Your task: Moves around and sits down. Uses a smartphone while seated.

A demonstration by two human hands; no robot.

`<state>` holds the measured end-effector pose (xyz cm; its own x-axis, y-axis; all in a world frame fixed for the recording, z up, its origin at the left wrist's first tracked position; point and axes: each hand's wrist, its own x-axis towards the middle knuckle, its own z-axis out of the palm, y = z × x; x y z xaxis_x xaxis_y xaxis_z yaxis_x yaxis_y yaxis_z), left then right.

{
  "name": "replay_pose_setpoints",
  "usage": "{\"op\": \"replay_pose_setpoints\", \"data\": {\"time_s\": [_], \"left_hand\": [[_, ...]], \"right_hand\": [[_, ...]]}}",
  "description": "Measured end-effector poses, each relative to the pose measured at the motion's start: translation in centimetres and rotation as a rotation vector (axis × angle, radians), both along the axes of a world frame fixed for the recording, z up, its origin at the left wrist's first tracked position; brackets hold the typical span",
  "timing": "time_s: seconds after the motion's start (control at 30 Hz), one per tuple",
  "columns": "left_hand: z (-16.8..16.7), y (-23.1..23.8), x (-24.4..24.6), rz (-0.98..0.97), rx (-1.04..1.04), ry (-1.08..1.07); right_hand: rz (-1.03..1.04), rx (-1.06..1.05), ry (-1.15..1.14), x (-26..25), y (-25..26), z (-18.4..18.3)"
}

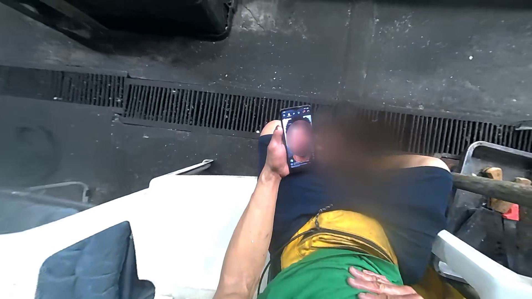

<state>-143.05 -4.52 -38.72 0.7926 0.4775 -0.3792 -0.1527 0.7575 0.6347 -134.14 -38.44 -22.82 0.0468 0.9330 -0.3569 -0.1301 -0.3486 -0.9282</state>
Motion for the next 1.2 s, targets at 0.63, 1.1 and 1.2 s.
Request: {"op": "replay_pose_setpoints", "data": {"time_s": [0.63,1.1,1.2], "left_hand": [[1.5,-0.7,1.6,-0.078,-0.004,-0.046],[1.6,-6.1,-1.9,-0.042,-0.134,-0.084],[0.6,-5.3,-4.1,-0.05,-0.087,-0.073]], "right_hand": [[-0.678,0.172,0.001,9.2,-2.0,-9.4],[-0.547,-0.068,-0.293,14.1,1.5,-10.1],[-0.516,-0.069,-0.373,13.1,2.2,-9.6]]}}
